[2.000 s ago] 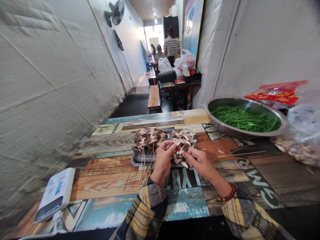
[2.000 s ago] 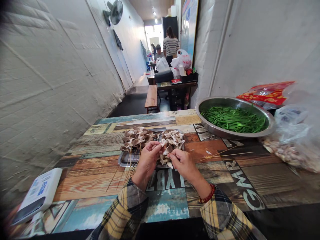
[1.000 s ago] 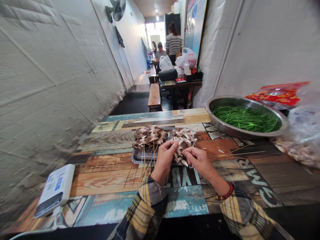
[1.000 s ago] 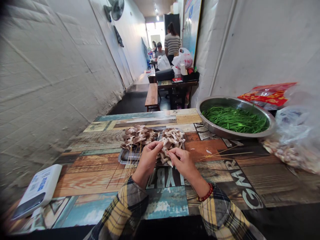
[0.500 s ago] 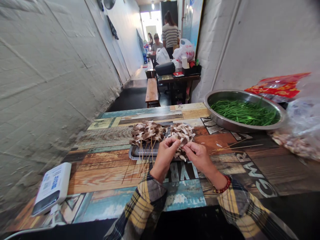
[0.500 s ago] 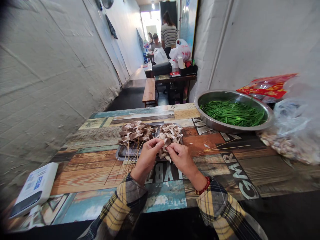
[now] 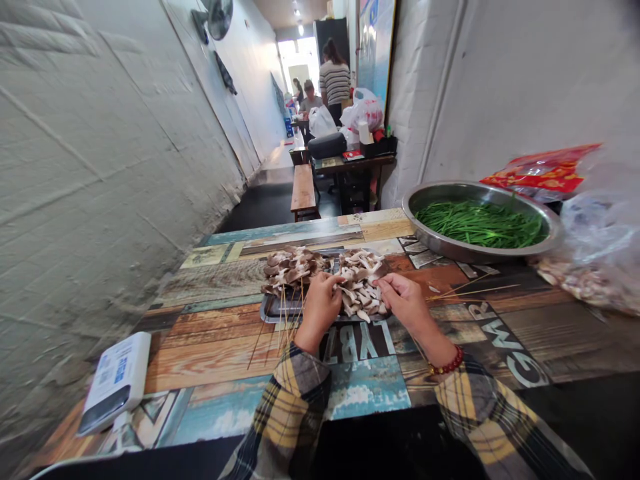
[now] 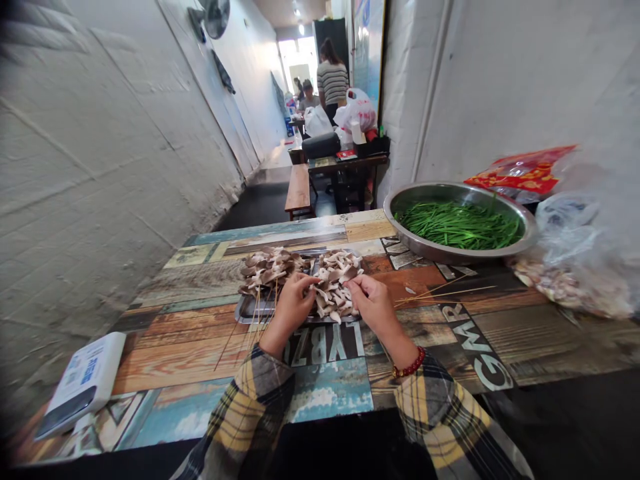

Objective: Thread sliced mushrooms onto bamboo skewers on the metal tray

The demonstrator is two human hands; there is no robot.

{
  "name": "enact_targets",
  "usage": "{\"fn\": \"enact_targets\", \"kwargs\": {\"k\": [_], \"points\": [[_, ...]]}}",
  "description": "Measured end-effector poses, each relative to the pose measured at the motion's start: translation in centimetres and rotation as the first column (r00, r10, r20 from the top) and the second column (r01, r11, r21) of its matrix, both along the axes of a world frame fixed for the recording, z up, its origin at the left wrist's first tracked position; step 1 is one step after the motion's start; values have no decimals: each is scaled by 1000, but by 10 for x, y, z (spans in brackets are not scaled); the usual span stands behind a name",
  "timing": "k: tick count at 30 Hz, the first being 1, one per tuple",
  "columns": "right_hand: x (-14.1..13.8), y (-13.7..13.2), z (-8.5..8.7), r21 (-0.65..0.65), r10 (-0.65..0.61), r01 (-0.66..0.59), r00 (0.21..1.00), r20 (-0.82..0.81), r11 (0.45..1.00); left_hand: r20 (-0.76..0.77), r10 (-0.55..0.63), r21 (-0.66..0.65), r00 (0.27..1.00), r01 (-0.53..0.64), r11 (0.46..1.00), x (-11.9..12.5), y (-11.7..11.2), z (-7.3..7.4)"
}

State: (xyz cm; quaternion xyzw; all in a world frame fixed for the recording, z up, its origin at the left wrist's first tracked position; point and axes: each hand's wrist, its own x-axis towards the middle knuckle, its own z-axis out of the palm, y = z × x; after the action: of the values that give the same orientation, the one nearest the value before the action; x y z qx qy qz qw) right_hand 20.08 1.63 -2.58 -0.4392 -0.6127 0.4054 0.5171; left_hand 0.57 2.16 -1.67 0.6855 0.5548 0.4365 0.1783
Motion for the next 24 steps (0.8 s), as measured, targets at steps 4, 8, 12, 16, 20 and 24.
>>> {"fn": "enact_targets", "kwargs": {"k": [4,8,12,16,20,24], "points": [[-1,0,-1,-1,15,-15,1000,-11,1000,-172,-35,20,985,39,999,-1,1,-4],[-2,0,-3,-11,26,-26,1000,-2,1000,-34,-20,17,999,21,1000,0,3,-1],[-2,-2,-4,-17,52,-52,999,7,998,366,46,-134,929,3,991,3,1,6],[-3,-6,-2,-37,114,-113,993,34,993,651,94,-286,753,128,950,6,-2,11],[-5,-10,4,-67,193,-187,976,97,980,758,146,-317,636,163,934,7,-2,12],[-8,-11,7,-65,230,-223,963,142,973,798,152,-320,583,198,926,8,-2,12]]}}
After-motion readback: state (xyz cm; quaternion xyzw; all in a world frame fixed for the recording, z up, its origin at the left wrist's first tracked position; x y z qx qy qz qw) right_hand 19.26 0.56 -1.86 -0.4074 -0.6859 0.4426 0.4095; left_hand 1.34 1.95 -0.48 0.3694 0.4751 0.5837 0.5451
